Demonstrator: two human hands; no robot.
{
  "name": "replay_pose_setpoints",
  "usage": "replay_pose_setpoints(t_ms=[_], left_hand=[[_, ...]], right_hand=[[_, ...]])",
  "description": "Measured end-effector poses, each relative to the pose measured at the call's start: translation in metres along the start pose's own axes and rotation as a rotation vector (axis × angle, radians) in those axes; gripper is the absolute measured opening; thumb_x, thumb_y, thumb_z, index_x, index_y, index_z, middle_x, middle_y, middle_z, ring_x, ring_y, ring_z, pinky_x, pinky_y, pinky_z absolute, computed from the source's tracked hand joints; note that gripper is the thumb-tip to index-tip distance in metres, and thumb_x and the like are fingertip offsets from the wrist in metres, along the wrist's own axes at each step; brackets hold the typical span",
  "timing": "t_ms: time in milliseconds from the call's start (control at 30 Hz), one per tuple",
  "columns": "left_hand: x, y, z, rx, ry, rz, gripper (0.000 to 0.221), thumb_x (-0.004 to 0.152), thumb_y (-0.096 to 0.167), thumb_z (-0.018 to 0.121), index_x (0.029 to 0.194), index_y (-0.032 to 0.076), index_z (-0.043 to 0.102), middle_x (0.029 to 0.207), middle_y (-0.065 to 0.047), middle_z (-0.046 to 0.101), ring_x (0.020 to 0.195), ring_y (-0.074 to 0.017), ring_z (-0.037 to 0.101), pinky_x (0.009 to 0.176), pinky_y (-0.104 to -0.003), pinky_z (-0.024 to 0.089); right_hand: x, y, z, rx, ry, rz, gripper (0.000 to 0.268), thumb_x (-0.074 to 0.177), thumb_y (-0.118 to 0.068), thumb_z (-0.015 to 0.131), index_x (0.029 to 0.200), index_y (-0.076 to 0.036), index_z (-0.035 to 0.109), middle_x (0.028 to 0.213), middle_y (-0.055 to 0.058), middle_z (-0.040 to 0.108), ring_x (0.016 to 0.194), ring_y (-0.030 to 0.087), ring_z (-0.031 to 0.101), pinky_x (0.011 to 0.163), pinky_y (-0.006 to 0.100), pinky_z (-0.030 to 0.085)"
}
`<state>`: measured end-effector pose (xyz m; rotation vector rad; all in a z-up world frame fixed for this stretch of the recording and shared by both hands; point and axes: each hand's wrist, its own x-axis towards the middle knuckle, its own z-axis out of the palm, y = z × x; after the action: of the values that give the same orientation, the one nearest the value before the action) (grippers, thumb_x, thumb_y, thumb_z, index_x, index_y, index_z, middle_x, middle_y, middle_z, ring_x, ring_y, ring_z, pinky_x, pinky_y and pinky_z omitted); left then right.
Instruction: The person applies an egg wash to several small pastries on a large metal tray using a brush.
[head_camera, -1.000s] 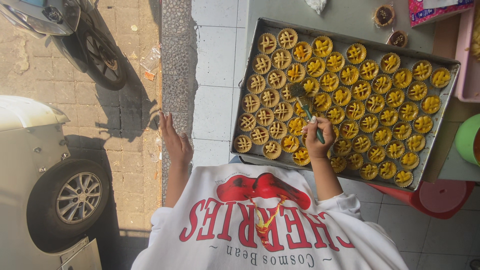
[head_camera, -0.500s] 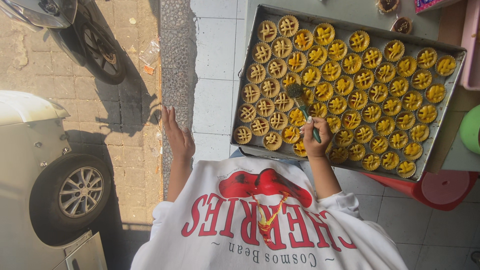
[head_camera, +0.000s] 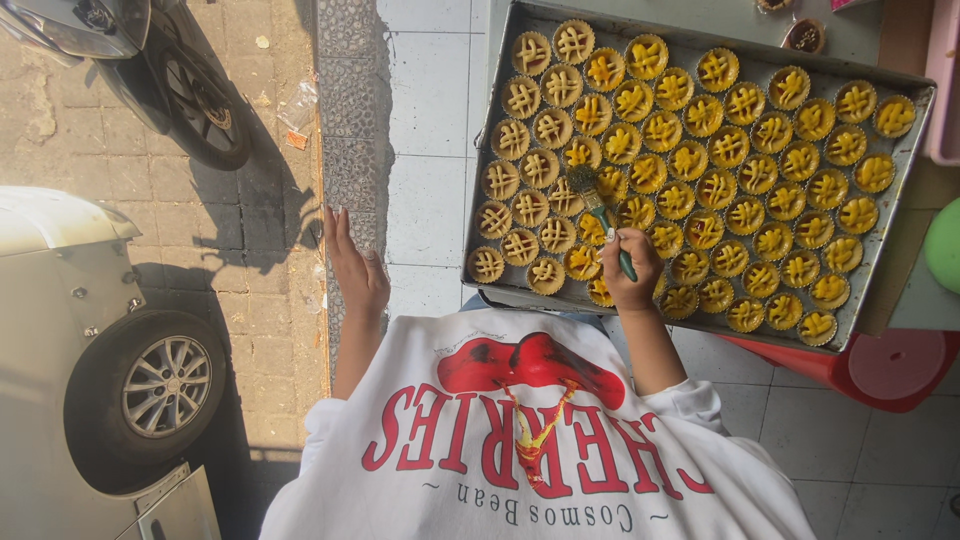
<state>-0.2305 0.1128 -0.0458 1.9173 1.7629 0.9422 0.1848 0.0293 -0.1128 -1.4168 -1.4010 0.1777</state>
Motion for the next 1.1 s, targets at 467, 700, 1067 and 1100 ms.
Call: replay_pose_setpoints(t_ms=[467,700,1067,1100], left_hand=[[0.002,-0.002,-0.005,0.010,0.021,0.009,0.078,0.104,0.061,0.016,0.160,0.008,0.029,0.165,-0.023,0.017,0.147,-0.0454,0.034,0.116,-0.061,0.033],[0.002,-0.003,-0.006,0.011,0.031,0.015,0.077,0.104,0.059,0.015,0.161,0.009,0.028,0.165,-0.023,0.018,0.147,-0.0449,0.034,0.116,-0.059,0.034],[0.003,-0.010,0.000,0.042,0.022,0.022,0.081,0.103,0.063,0.012,0.160,0.008,0.029,0.164,-0.023,0.020,0.146,-0.0454,0.034,0.115,-0.060,0.034],[0.003,-0.012,0.000,0.044,0.026,0.025,0.082,0.102,0.064,0.012,0.160,0.007,0.029,0.163,-0.024,0.020,0.146,-0.0459,0.034,0.115,-0.060,0.034]], right_hand=[[0.044,0.000,-0.012,-0.100,-0.153,-0.116,0.022,0.094,0.008,0.073,0.085,-0.004,0.056,0.087,0.016,0.069,0.059,0.026,0.065,0.051,0.033,0.054],[0.053,0.005,-0.026,-0.206,-0.266,-0.213,0.023,0.090,0.006,0.080,0.088,-0.005,0.059,0.089,0.014,0.067,0.067,0.030,0.067,0.059,0.037,0.057],[0.048,-0.004,0.017,0.152,-0.034,0.168,0.014,0.098,0.005,0.067,0.091,0.000,0.056,0.084,0.016,0.068,0.056,0.019,0.063,0.049,0.028,0.053],[0.044,-0.008,0.019,0.236,-0.012,0.258,0.013,0.099,0.006,0.063,0.093,0.001,0.054,0.085,0.017,0.068,0.058,0.017,0.064,0.050,0.027,0.055]])
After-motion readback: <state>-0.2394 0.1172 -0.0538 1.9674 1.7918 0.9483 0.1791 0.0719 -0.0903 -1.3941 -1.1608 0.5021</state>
